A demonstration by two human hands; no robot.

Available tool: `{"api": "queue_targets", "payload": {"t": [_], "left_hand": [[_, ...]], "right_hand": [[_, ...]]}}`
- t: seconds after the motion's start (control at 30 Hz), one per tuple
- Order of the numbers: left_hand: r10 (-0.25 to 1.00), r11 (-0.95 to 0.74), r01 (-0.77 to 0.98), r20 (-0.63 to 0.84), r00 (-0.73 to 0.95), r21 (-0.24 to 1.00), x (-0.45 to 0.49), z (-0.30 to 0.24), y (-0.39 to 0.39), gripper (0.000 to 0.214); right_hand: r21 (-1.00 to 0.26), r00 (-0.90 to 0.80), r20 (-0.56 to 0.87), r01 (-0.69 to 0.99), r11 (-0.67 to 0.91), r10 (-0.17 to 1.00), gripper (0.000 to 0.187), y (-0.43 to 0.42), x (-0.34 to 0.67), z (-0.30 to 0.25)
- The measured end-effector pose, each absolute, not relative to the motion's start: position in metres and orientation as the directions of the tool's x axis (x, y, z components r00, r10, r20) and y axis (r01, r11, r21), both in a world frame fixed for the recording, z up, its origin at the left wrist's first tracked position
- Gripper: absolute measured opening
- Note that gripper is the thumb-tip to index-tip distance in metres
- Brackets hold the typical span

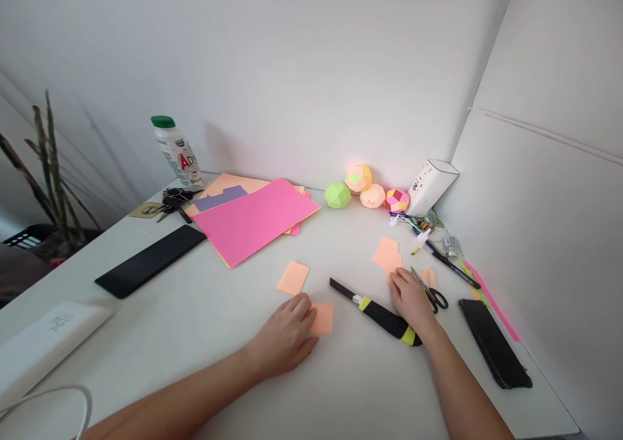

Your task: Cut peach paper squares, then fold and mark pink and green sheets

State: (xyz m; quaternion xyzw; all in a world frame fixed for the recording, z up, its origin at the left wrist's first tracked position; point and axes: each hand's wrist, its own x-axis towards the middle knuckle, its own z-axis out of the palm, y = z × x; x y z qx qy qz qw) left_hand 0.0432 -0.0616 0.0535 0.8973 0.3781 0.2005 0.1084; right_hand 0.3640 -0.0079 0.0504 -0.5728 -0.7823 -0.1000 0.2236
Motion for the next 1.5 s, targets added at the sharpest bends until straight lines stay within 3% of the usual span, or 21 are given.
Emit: {"api": "queue_targets", "payload": {"t": [0.2, 0.37, 0.5, 0.7, 0.8, 0.97, 1.27, 1.5], "left_hand": [[0.735, -0.677, 0.651, 0.263, 0.625, 0.344, 0.043, 0.049, -0.063, 0.014], [0.672, -0.737, 0.557, 0.327, 0.664, 0.383, 0.041, 0.049, -0.059, 0.032], [0.662, -0.737, 0.503, 0.333, 0.671, 0.451, 0.040, 0.050, -0.057, 0.025], [0.747, -0.657, 0.581, 0.316, 0.585, 0.481, 0.039, 0.041, -0.056, 0.014], [0.764, -0.639, 0.590, 0.317, 0.562, 0.494, 0.038, 0.036, -0.055, 0.017], [0.747, -0.661, 0.585, 0.340, 0.571, 0.470, 0.038, 0.033, -0.056, 0.027], [0.745, -0.667, 0.617, 0.348, 0.569, 0.417, 0.038, 0.028, -0.059, 0.039], [0.744, -0.663, 0.589, 0.322, 0.585, 0.462, 0.038, 0.035, -0.057, 0.027]], "right_hand": [[-0.183, -0.300, 0.474, 0.886, 0.425, 0.828, 0.026, -0.024, 0.348, 0.067], [-0.208, -0.480, 0.301, 0.811, 0.547, 0.824, 0.026, -0.043, 0.325, 0.078], [-0.195, -0.522, 0.229, 0.803, 0.564, 0.822, 0.031, -0.043, 0.323, 0.078], [-0.466, -0.619, 0.122, 0.655, 0.595, 0.776, 0.039, -0.046, 0.330, 0.094], [-0.536, -0.675, 0.026, 0.613, 0.580, 0.738, 0.042, -0.051, 0.328, 0.103], [-0.523, -0.716, -0.003, 0.596, 0.609, 0.698, 0.050, -0.057, 0.319, 0.106], [-0.502, -0.736, -0.017, 0.592, 0.631, 0.677, 0.046, -0.058, 0.318, 0.106], [-0.492, -0.739, -0.013, 0.592, 0.639, 0.674, 0.044, -0.058, 0.318, 0.105]]}}
